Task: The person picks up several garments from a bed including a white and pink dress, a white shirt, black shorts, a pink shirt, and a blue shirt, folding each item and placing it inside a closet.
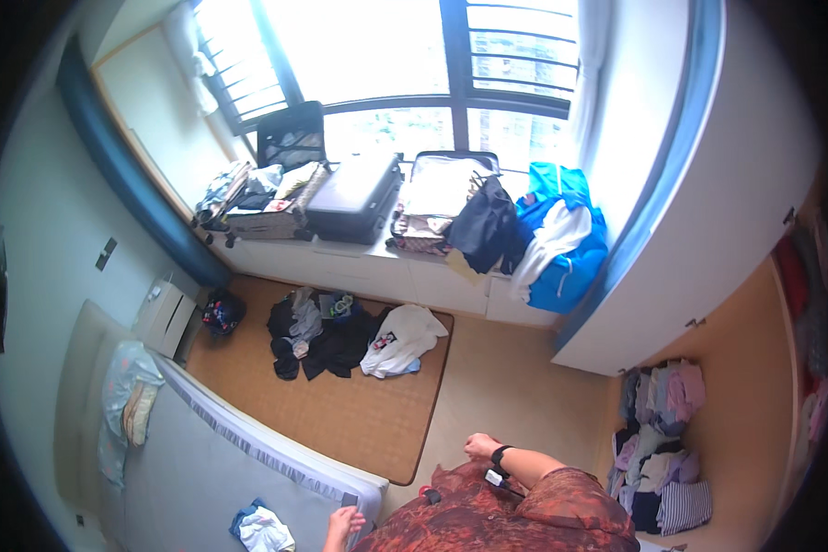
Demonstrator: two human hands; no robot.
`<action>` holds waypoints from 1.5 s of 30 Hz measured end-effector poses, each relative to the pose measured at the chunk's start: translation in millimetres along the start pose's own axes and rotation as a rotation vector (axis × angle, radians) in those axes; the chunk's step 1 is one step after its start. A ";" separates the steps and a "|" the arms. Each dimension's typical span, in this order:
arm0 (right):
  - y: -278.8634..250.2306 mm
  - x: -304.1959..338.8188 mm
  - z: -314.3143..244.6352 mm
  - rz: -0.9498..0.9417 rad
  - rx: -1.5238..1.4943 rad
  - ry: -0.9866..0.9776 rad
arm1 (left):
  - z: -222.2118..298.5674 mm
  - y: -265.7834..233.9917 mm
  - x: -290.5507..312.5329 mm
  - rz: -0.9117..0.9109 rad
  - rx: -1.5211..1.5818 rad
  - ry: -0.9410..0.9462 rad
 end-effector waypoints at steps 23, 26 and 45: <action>-149.5 -152.2 -13.7 -0.366 0.989 0.044 | 16.6 104.9 19.4 0.315 0.365 -0.121; -170.5 -174.0 -21.0 -0.454 1.138 -0.020 | 9.3 126.4 19.9 0.334 0.346 -0.121; 116.5 -241.4 -153.1 -0.763 0.637 0.261 | -130.8 153.1 136.0 0.756 0.726 -0.337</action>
Point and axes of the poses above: each hand's wrist, its own x-axis away from the middle knuckle, its own y-axis out of the palm, z = x × y, the point moved 3 cm from there along -x, towards the middle knuckle, and after that the axes turned 8 degrees about z, right-handed, at the moved point
